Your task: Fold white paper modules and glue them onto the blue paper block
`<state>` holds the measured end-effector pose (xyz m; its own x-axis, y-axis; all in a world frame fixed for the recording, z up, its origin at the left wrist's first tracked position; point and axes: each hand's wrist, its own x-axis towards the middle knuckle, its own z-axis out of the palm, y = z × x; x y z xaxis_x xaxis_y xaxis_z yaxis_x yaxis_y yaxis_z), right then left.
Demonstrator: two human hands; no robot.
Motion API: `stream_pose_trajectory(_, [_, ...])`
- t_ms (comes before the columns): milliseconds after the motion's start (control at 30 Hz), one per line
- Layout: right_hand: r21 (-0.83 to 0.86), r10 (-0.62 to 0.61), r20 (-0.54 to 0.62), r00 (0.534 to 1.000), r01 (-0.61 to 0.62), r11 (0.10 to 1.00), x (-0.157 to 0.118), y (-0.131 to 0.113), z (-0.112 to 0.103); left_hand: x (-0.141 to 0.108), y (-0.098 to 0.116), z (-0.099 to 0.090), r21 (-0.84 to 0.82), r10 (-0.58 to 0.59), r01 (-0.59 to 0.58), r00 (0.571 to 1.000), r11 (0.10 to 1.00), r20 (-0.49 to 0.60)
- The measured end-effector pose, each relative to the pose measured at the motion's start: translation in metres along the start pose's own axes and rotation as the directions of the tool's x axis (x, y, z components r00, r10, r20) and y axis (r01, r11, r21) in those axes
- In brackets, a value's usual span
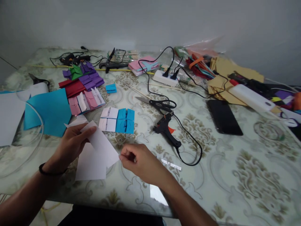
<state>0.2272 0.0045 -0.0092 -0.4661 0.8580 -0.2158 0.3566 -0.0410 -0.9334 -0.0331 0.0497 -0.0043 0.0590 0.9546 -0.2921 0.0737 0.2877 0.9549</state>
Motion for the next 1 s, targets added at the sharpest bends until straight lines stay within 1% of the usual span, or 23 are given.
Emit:
stream_pose_trajectory(67, [-0.084, -0.013, -0.003, 1.0, 0.013, 0.996, -0.001, 0.0, -0.008, 0.0, -0.002, 0.0, 0.002, 0.005, -0.005, 1.0, 1.0, 0.008])
stream_pose_trajectory(167, [-0.134, -0.07, -0.094, 0.993, 0.057, 0.989, -0.002, -0.003, -0.015, -0.005, -0.004, 0.003, 0.06, 0.031, -0.036, 0.997, 0.998, 0.073])
stream_pose_trajectory(267, [-0.105, -0.15, -0.181, 0.972, 0.132, 0.986, -0.002, -0.008, -0.01, -0.015, -0.004, 0.012, 0.146, 0.039, -0.064, 0.984, 0.987, 0.173])
stream_pose_trajectory(367, [-0.045, -0.196, -0.206, 0.959, 0.19, 0.981, -0.001, -0.011, 0.001, -0.023, -0.003, 0.022, 0.174, 0.058, -0.108, 0.961, 0.979, 0.27])
stream_pose_trajectory(433, [-0.005, -0.197, -0.219, 0.956, 0.2, 0.98, -0.001, -0.012, 0.006, -0.025, -0.004, 0.026, 0.172, 0.084, -0.141, 0.948, 0.975, 0.306])
stream_pose_trajectory(600, [0.041, -0.229, -0.243, 0.942, 0.246, 0.968, 0.001, -0.012, 0.011, -0.024, -0.01, 0.027, 0.186, 0.141, -0.212, 0.932, 0.959, 0.334])
stream_pose_trajectory(733, [0.031, -0.252, -0.261, 0.932, 0.269, 0.963, 0.003, -0.012, 0.016, -0.023, -0.014, 0.03, 0.192, 0.177, -0.246, 0.932, 0.95, 0.315])
stream_pose_trajectory(900, [0.01, -0.239, -0.302, 0.923, 0.254, 0.967, 0.005, -0.008, 0.023, -0.022, -0.019, 0.035, 0.208, 0.201, -0.269, 0.933, 0.94, 0.298])
stream_pose_trajectory(1000, [0.007, -0.227, -0.316, 0.921, 0.241, 0.97, 0.006, -0.007, 0.024, -0.023, -0.019, 0.036, 0.246, 0.207, -0.289, 0.928, 0.925, 0.31])
